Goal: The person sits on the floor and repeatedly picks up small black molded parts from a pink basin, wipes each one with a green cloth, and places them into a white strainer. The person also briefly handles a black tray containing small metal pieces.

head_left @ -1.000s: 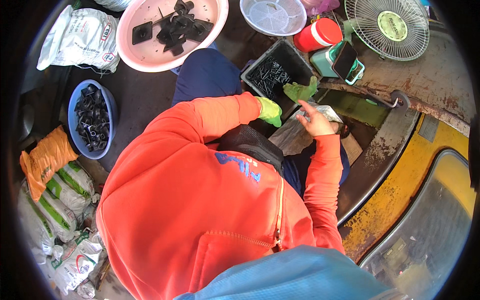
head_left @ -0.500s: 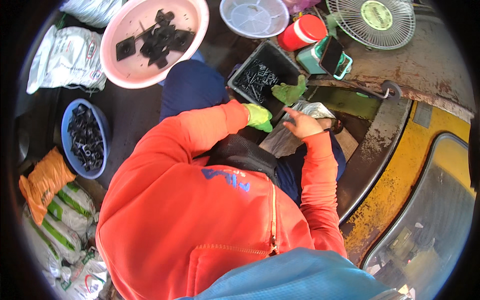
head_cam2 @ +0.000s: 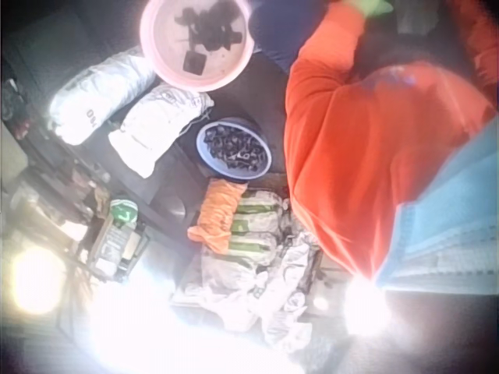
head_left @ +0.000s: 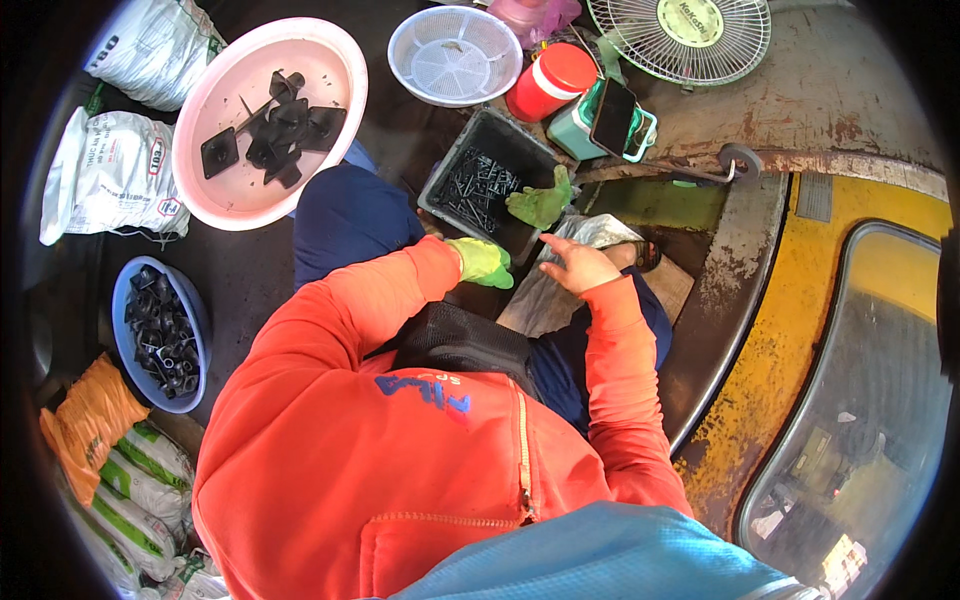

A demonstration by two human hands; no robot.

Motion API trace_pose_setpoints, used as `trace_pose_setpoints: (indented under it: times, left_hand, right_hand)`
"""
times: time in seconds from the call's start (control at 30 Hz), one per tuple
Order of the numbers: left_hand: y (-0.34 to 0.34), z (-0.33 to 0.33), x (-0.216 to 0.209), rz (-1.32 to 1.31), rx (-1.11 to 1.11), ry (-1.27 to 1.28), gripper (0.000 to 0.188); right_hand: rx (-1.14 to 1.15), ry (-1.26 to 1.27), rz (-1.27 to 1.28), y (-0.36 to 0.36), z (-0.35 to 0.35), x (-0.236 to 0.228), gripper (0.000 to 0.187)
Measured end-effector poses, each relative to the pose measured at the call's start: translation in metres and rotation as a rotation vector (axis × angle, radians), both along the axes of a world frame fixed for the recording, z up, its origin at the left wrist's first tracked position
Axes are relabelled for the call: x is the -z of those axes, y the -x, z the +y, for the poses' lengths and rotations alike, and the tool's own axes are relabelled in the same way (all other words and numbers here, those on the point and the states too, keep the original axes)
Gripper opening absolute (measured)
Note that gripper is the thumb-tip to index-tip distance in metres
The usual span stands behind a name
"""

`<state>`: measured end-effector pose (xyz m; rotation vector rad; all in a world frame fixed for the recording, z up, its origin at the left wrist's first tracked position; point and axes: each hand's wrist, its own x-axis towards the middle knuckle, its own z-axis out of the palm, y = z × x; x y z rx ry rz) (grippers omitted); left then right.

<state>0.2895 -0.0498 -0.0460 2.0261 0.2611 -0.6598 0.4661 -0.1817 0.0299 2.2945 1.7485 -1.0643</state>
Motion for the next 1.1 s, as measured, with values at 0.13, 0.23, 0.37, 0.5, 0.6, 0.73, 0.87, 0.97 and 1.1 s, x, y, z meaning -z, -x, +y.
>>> trace_pose_setpoints:
  times: [0.13,0.23,0.37,0.5,0.6,0.73,0.87,0.97,1.1]
  left_hand:
    - [0.0,0.001,-0.002,0.015,0.03,-0.008,0.058]
    - [-0.002,0.0,0.009,0.0,0.064,0.007,0.054]
    - [-0.003,-0.001,0.031,-0.118,0.132,-0.008,0.05]
    - [-0.003,-0.002,0.04,-0.18,0.233,-0.082,0.06]
    - [-0.004,-0.004,0.032,-0.001,0.026,0.035,0.062]
    - [-0.001,-0.001,0.015,-0.134,0.137,-0.022,0.05]
    - [0.0,0.002,0.01,-0.105,0.115,-0.003,0.054]
    - [0.005,0.006,0.015,-0.263,0.269,-0.056,0.054]
    - [0.008,0.006,0.022,-0.426,0.322,-0.111,0.053]
  right_hand:
    - [0.0,0.003,-0.031,0.0,-0.002,0.001,0.056]
    - [0.008,-0.001,-0.002,0.0,-0.002,0.0,0.056]
    - [-0.008,0.005,-0.008,0.0,-0.001,-0.004,0.056]
    - [-0.011,-0.006,-0.005,0.0,-0.001,-0.006,0.055]
    - [-0.011,-0.02,-0.012,-0.001,-0.003,-0.004,0.055]
    - [-0.003,-0.017,-0.009,-0.003,-0.005,0.0,0.055]
    - [0.005,-0.005,-0.039,-0.003,-0.005,0.001,0.056]
    - [0.013,0.007,-0.041,-0.003,-0.003,0.001,0.057]
    - [0.042,0.073,-0.023,-0.005,-0.001,0.004,0.057]
